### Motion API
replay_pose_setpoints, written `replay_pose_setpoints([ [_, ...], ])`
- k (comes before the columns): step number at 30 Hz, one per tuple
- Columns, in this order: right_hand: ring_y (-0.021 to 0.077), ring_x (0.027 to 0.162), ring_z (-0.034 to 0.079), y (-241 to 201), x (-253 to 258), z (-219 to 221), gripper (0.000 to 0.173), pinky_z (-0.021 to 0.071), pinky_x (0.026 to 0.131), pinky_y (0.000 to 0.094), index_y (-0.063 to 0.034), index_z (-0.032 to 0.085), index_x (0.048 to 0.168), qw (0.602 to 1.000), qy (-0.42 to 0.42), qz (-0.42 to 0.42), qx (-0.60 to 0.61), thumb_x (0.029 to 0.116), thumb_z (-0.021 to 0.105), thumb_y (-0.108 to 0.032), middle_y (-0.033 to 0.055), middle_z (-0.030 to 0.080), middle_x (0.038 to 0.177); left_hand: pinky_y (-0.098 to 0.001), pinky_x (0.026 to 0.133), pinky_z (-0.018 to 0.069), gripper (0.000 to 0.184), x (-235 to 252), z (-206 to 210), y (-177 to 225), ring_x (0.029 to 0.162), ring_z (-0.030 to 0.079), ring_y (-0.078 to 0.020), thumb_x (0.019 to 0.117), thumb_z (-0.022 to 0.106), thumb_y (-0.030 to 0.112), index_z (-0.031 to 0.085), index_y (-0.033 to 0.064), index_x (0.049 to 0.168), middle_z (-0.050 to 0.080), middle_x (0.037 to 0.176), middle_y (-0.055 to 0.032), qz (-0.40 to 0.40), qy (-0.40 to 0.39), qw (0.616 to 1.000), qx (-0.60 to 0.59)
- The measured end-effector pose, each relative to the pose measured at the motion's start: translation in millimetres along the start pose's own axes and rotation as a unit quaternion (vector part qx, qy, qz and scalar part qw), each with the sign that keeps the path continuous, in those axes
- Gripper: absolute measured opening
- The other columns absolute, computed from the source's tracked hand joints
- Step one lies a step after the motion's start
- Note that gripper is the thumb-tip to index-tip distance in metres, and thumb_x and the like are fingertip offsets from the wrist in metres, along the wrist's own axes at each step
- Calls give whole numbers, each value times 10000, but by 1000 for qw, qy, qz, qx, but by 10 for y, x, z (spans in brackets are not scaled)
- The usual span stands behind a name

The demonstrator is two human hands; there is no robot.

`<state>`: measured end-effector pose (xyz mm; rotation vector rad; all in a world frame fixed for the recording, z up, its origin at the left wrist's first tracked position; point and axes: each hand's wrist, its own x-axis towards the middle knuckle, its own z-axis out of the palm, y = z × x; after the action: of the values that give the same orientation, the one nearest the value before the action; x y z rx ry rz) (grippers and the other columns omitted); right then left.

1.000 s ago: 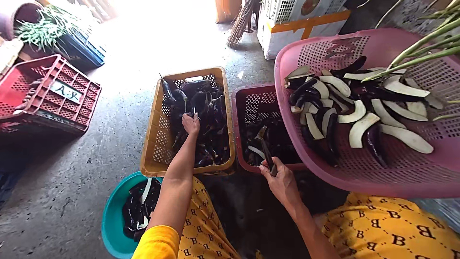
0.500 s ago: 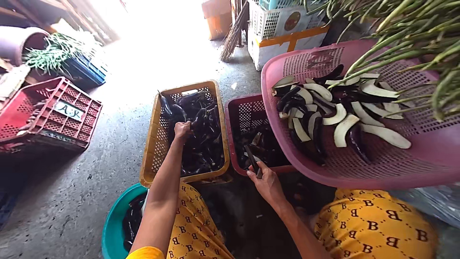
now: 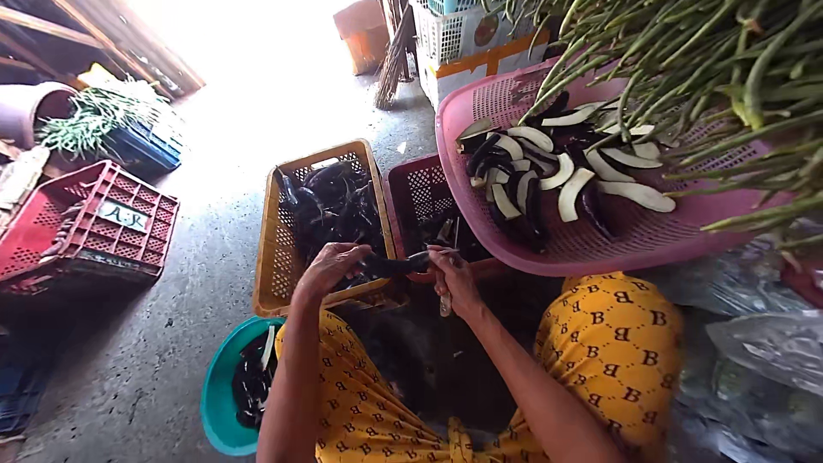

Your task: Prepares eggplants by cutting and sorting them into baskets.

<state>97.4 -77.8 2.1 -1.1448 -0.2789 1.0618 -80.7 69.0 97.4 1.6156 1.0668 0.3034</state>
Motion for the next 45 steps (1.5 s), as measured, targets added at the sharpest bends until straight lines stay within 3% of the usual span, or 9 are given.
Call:
replay_pose_setpoints([
  [2,41,407,436,47,-21,-9,219,410,393,184,56,639,1143,998,37,27,39,1067,532,-120,46,618,684,-199,618,501,266,-52,303,-161,632,581,-27,1072,527,203,703,5,1046,658,751,20,36,63,994,-86],
  [5,48,402,446,104,-70,-8,201,417,393,190,27,595,1067,996,40,63,40,1073,540,-167,53,629,678,-401,862,616,517,-104,834,-420,998,695,-240,985,617,105,414,-30,1441,641,1205,-182,55,50,969,-237],
  [7,65,448,474,73,-105,-39,226,426,424,205,13,559,1146,994,53,68,-64,1032,623,-173,64,635,745,-425,829,644,519,-57,1148,-543,962,726,-282,963,650,-6,377,-56,1401,651,1170,-223,39,98,948,-301],
  [9,144,679,584,-24,-187,-115,526,511,623,280,43,455,1377,960,81,64,-261,992,696,-223,141,623,979,-413,821,639,534,-27,1253,-637,955,715,-276,961,645,-24,360,-77,1409,628,1156,-235,20,133,941,-310],
  [11,323,1164,642,-187,-328,-134,601,502,1019,429,90,313,1507,895,79,67,-434,1034,585,-163,295,583,1334,-404,831,638,571,-30,1279,-695,982,710,-274,952,661,-22,346,-85,1425,609,1184,-249,14,144,943,-300],
  [13,388,1291,589,-252,-501,-92,543,445,1106,471,92,264,1539,832,50,60,-549,1069,456,-101,316,531,1424,-397,853,629,617,-41,1333,-727,1025,692,-274,949,672,-3,320,-83,1449,582,1225,-255,11,146,946,-288],
  [21,433,907,724,140,-838,-100,458,566,796,537,3,435,1521,722,-4,-45,-691,1102,398,-177,269,669,1229,-395,897,604,684,-28,1467,-788,1063,677,-276,944,703,44,293,-67,1480,563,1277,-269,1,197,952,-236],
  [32,420,1123,673,-205,-704,166,435,528,931,512,-14,352,1532,638,-66,112,-759,1117,304,-133,270,617,1297,-406,881,608,675,0,1469,-747,1024,691,-280,937,709,43,304,-72,1466,583,1234,-269,-11,199,959,-202],
  [45,445,1224,623,-207,-352,35,470,488,998,579,-37,285,1557,648,-143,103,-741,1110,344,-170,282,627,1296,-431,858,622,673,157,1404,-708,1033,684,-309,962,687,34,277,-71,1484,547,1279,-291,29,263,923,-280],
])
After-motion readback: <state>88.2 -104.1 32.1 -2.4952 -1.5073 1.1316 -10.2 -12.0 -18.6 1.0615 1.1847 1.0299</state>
